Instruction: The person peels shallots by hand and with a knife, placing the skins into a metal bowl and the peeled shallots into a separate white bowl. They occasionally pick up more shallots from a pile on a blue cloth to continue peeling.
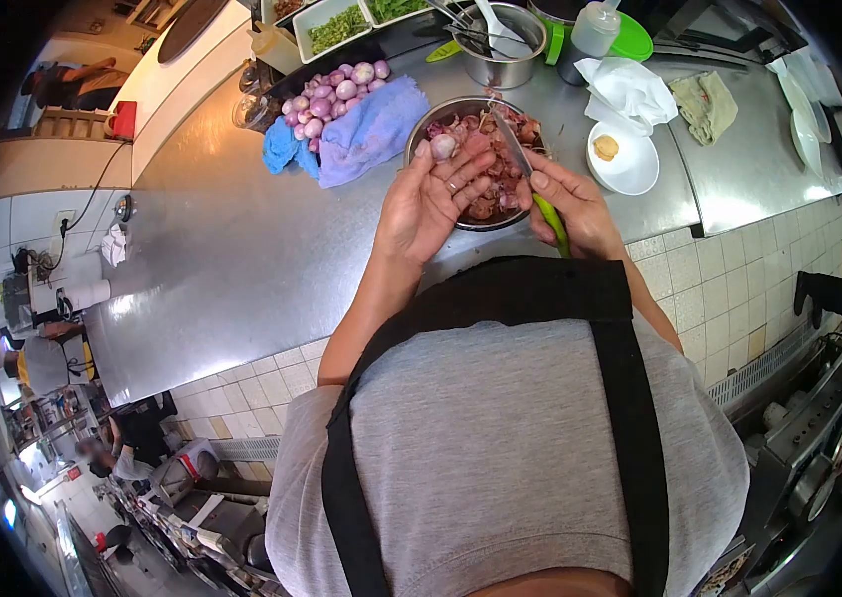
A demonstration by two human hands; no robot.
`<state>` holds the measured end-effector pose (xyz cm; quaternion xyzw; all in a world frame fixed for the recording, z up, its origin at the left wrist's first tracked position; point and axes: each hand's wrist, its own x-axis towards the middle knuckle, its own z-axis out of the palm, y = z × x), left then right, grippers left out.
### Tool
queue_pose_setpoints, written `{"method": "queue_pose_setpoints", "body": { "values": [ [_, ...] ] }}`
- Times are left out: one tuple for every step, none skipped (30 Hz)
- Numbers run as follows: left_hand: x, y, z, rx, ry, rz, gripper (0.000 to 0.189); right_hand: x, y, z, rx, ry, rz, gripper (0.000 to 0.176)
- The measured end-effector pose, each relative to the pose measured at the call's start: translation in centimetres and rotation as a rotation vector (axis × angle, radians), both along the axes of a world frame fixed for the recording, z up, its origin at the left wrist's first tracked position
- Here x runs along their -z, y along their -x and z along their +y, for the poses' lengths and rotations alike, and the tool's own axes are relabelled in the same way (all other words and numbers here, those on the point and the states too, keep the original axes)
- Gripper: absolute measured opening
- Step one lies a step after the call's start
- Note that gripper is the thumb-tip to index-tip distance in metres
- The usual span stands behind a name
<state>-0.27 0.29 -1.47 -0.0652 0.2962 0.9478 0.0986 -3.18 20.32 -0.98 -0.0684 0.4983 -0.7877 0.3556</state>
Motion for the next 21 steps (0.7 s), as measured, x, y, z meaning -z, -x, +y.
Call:
{"method": "queue_pose_setpoints", "body": {
  "values": [
    [-0.1,0.0,0.1,0.019,-0.024,0.003,0.044,0.0,-0.1,-0.1,0.002,-0.012,0.049,0.047],
    [-0.3,-0.1,0.3,0.039,-0.048,0.006,0.047,-0.1,-0.3,-0.5,0.004,-0.024,0.099,0.048],
    [-0.5,-0.2,0.4,0.057,-0.072,0.010,0.050,-0.1,-0.5,-0.7,0.005,-0.036,0.149,0.049],
    [-0.9,-0.3,0.6,0.073,-0.082,0.020,0.051,-0.1,-0.6,-0.8,0.000,-0.072,0.198,0.049],
    [-1.3,-0.4,0.7,0.089,-0.092,0.031,0.053,0.0,-0.7,-1.0,-0.005,-0.107,0.247,0.050],
    [-1.5,-0.5,0.8,0.104,-0.102,0.041,0.054,0.1,-0.7,-1.1,-0.012,-0.142,0.296,0.050],
    [-1.5,-0.5,0.8,0.106,-0.115,0.037,0.054,0.0,-0.7,-1.1,-0.018,-0.147,0.282,0.050],
    [-1.5,-0.5,0.8,0.106,-0.129,0.033,0.054,-0.2,-0.7,-1.1,-0.026,-0.153,0.266,0.049],
    [-1.5,-0.6,0.7,0.106,-0.142,0.028,0.055,-0.3,-0.7,-1.2,-0.034,-0.157,0.251,0.048],
    [-1.5,-0.6,0.7,0.106,-0.130,0.025,0.055,-0.2,-0.6,-1.3,-0.024,-0.128,0.222,0.047],
    [-1.3,-0.6,0.7,0.107,-0.119,0.022,0.055,-0.1,-0.3,-1.2,-0.013,-0.100,0.193,0.047],
    [-1.2,-0.6,0.7,0.109,-0.110,0.018,0.054,0.0,-0.1,-1.2,-0.001,-0.074,0.163,0.046],
    [-1.1,-0.7,0.7,0.095,-0.102,0.007,0.052,0.2,0.0,-1.1,0.043,-0.068,0.150,0.045],
    [-1.0,-0.7,0.7,0.082,-0.094,-0.003,0.049,0.6,0.1,-1.0,0.089,-0.062,0.137,0.045],
    [-0.8,-0.6,0.7,0.070,-0.085,-0.014,0.047,0.6,0.1,-1.0,0.134,-0.055,0.124,0.044],
    [-0.2,-0.6,0.5,0.034,-0.074,-0.018,0.043,0.4,0.1,-0.9,0.112,-0.047,0.099,0.044],
    [0.7,-0.5,0.2,-0.001,-0.063,-0.023,0.041,0.1,0.0,-0.8,0.090,-0.039,0.073,0.044],
    [1.0,-0.5,0.1,-0.036,-0.053,-0.028,0.038,-0.3,-0.1,-0.7,0.069,-0.032,0.047,0.044],
    [1.1,-0.5,0.0,-0.029,-0.055,-0.011,0.037,-0.7,-0.3,-0.7,0.032,-0.014,0.047,0.044],
    [1.1,-0.5,-0.1,-0.021,-0.057,0.007,0.036,-1.1,-0.5,-0.9,-0.003,0.004,0.047,0.045],
    [0.9,-0.5,0.0,-0.013,-0.058,0.024,0.036,-1.4,-0.6,-1.0,-0.039,0.022,0.047,0.045]
  ]
}}
